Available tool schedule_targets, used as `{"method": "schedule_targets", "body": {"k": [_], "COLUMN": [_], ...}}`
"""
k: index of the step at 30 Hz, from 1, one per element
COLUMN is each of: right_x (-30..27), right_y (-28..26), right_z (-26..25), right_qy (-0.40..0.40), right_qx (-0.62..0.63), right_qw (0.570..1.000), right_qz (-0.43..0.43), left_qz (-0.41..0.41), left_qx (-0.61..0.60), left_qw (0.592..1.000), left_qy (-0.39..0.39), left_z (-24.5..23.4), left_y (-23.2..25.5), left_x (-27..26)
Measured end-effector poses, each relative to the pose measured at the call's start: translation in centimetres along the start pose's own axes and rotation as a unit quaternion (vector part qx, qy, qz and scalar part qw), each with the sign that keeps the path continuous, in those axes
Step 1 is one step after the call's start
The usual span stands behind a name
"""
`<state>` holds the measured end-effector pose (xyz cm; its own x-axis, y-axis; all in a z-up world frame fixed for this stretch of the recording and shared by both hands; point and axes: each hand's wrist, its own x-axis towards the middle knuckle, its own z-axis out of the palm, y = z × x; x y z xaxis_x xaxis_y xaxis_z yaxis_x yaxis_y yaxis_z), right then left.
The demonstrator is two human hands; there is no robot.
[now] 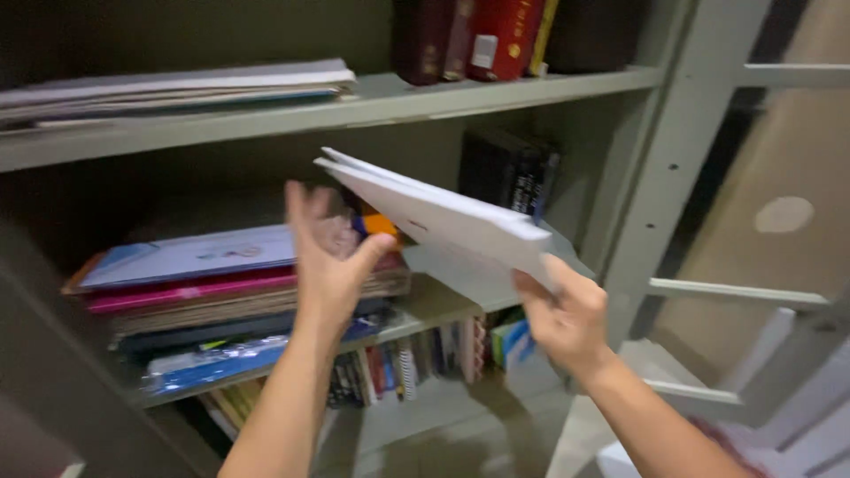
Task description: Organizing and dusting shelves in a storage cabinet containing books and documents.
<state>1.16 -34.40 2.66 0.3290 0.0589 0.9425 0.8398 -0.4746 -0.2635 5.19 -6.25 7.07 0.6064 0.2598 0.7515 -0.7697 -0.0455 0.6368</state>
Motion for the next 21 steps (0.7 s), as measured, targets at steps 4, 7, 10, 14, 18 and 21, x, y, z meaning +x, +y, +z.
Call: {"method": "schedule_targets", "body": {"k": [4,7,10,14,18,21], "right_x": [-4.7,-8.7,-10.9,-9.0,-4.1,-2.1], "right_y": [0.0,1.5,2.8,3.2,7.4,13.0], "right_z": [-4.3,-5.8,-6.0,-4.2,-0.6,3.3], "right_qy": [0.013,0.000,0.018,0.096,0.112,0.077], "right_qx": [0.094,0.129,0.134,0.137,0.066,0.048], "right_qw": [0.975,0.957,0.941,0.916,0.889,0.914], "right_qz": [0.198,0.260,0.312,0.365,0.440,0.394], "left_qz": [-0.124,-0.187,-0.162,-0.099,-0.018,-0.074], "left_qx": [-0.204,-0.161,-0.096,-0.052,0.103,0.103], "left_qw": [0.957,0.946,0.954,0.976,0.973,0.966], "left_qy": [-0.168,-0.210,-0.233,-0.184,-0.204,-0.224], "left_z": [4.5,7.4,10.5,15.2,18.1,18.9], "left_y": [-3.7,-5.1,-7.2,-5.8,-9.2,-11.6], "left_x": [-2.7,-4.3,-5.2,-6.1,-7.2,-6.7]}}
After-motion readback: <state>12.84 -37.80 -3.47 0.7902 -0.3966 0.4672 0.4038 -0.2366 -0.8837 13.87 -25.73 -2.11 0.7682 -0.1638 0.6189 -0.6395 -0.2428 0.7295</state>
